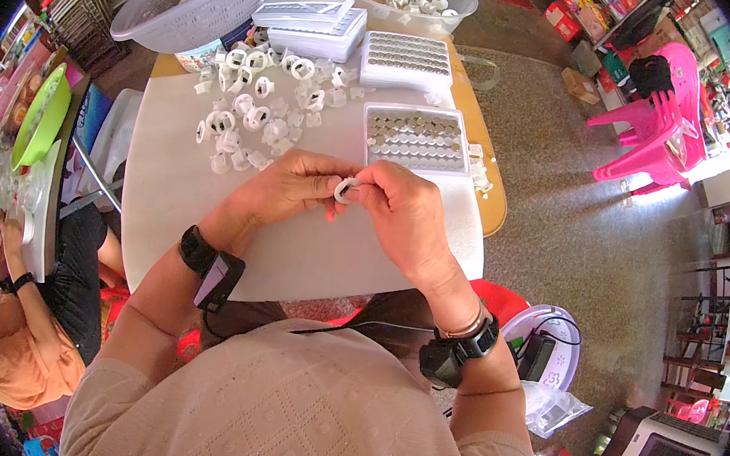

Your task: Assembling small electronic or plastic components by hand at a table.

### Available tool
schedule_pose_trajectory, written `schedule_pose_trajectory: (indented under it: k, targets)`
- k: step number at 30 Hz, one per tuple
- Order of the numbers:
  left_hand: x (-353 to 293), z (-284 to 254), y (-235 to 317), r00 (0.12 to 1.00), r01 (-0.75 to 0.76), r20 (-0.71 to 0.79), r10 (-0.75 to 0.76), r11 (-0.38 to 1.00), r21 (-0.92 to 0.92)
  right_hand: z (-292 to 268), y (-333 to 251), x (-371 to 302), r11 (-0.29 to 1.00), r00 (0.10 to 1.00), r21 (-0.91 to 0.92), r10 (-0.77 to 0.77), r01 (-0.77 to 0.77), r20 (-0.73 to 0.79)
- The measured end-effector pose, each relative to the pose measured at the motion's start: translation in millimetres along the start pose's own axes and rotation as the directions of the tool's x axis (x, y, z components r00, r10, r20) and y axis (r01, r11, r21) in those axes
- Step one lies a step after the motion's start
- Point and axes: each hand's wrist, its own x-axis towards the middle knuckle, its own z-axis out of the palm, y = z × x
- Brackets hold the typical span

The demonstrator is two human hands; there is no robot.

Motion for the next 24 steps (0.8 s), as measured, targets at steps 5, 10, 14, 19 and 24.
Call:
schedule_pose_trajectory:
  k: [5, 10, 14, 19, 24]
  targets:
    - [2, 2, 0, 1.000, -0.012, -0.013, 0.009, 0.966, -0.258, -1, -14, 5, 0.996, 0.995, 0.051, 0.073, -0.070, -0.062]
    - [2, -2, -2, 0.997, -0.071, -0.041, 0.060, 0.895, -0.440, 3, -11, 5, 0.958, 0.957, -0.185, -0.246, 0.217, -0.152]
    - [2, -2, -2, 0.996, -0.086, -0.054, 0.070, 0.896, -0.435, 9, -14, 5, 0.963, 0.968, -0.172, -0.229, 0.209, -0.104]
    - [2, -2, -1, 0.996, -0.080, -0.067, 0.059, 0.920, -0.384, 14, -9, 6, 0.970, 0.969, -0.135, -0.218, 0.202, -0.113]
    - [4, -2, -4, 0.995, -0.073, -0.086, 0.046, 0.938, -0.338, 12, -9, 9, 0.902, 0.928, -0.273, -0.365, 0.334, -0.071]
